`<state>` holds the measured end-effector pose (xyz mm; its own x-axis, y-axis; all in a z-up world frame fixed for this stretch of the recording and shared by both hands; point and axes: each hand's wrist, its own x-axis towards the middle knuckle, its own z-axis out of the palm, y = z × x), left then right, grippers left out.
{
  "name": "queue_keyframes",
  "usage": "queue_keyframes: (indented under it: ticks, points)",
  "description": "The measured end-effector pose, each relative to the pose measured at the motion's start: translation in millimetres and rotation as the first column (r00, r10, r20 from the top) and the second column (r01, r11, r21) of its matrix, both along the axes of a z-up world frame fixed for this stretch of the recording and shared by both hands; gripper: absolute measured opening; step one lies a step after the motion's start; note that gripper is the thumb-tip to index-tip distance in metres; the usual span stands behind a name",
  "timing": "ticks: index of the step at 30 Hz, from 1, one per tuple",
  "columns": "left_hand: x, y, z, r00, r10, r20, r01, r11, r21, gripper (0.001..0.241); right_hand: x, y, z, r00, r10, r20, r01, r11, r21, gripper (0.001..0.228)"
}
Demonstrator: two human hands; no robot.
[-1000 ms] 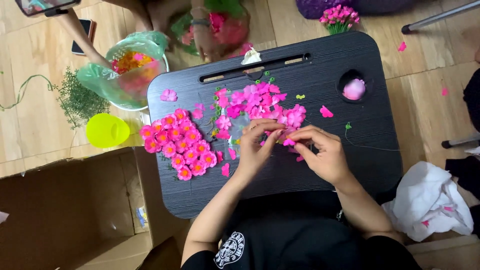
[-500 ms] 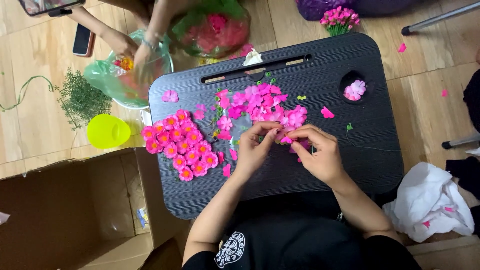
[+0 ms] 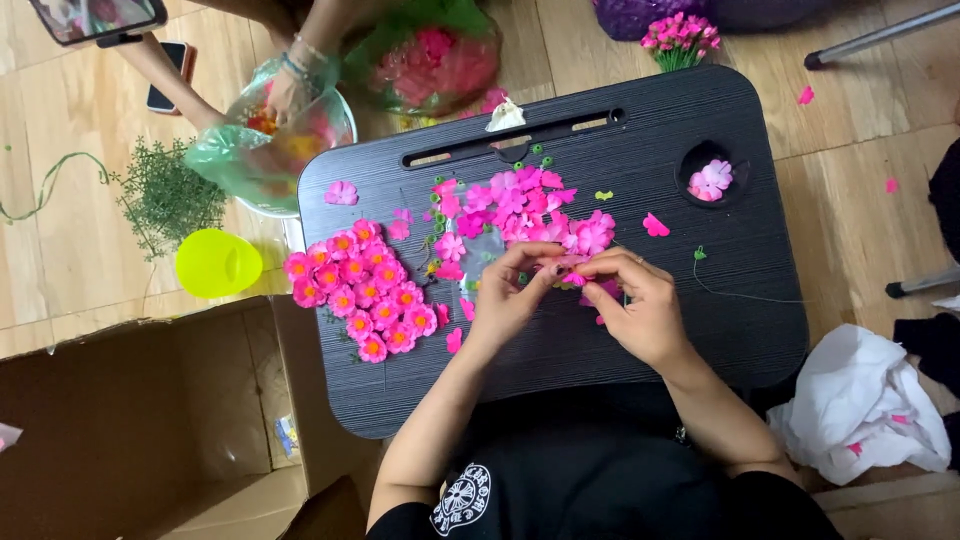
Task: Assembling a floral arrangement by precisely placing small artificial flower petals on a surface.
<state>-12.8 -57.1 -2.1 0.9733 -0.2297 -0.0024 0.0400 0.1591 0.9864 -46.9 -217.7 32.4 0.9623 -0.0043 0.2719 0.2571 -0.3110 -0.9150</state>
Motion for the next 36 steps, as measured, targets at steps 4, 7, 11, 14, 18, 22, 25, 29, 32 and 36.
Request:
queue_keyframes:
  ticks: [4,7,11,14,18,22,25,29,32,36]
  points:
    - [1,5,-1,0.995,-0.046,0.094,0.037,0.995,0.09,0.015,1,0,1,1.0,0.001,0.018,-0.001,1.0,-0.008,0.021]
    - [1,6,-1,0.989,-0.062,0.135,0.046,0.991,0.122,0.013,-1,2,1,1.0,-0.024,-0.011,0.024,0.999,0.025,0.02]
    - [-3,4,7,0.97,-0.075,0.23,0.029,0.98,0.198,0.013,-5,4,-9,0.994,-0.096,-0.044,0.1,0.991,0.092,0.031]
    - [-4,3,6,0.955,-0.088,0.283,0.001,0.955,0.296,0.013,-4,7,-2,0.992,-0.115,0.046,0.116,0.993,-0.014,0.045]
    - [-6,5,14,0.964,-0.074,0.254,0.019,0.977,0.214,0.012,-3,0,-7,0.991,-0.091,0.096,0.104,0.985,-0.136,0.034]
    - [-10,8,9,0.932,-0.162,0.325,0.045,0.94,0.339,0.016,-2,-12,-8,0.996,0.041,0.081,-0.027,0.986,-0.162,0.027]
    - [-2,15,3,0.91,-0.231,0.344,0.041,0.876,0.481,0.024,-2,-28,-7,0.993,0.116,0.025,-0.112,0.985,-0.131,0.024]
    - [29,32,5,0.859,-0.268,0.436,-0.258,0.508,0.822,0.03,-1,-44,-5,1.0,0.003,0.013,-0.002,0.995,-0.097,0.024]
    - [40,29,22,0.842,-0.318,0.436,-0.254,0.479,0.84,0.027,-4,-52,-6,0.998,-0.066,0.009,0.066,0.998,-0.025,0.025]
    - [42,-4,-2,0.777,-0.413,0.475,-0.3,0.42,0.856,0.031,0,-47,-6,0.995,-0.099,0.02,0.098,0.994,0.051,0.02]
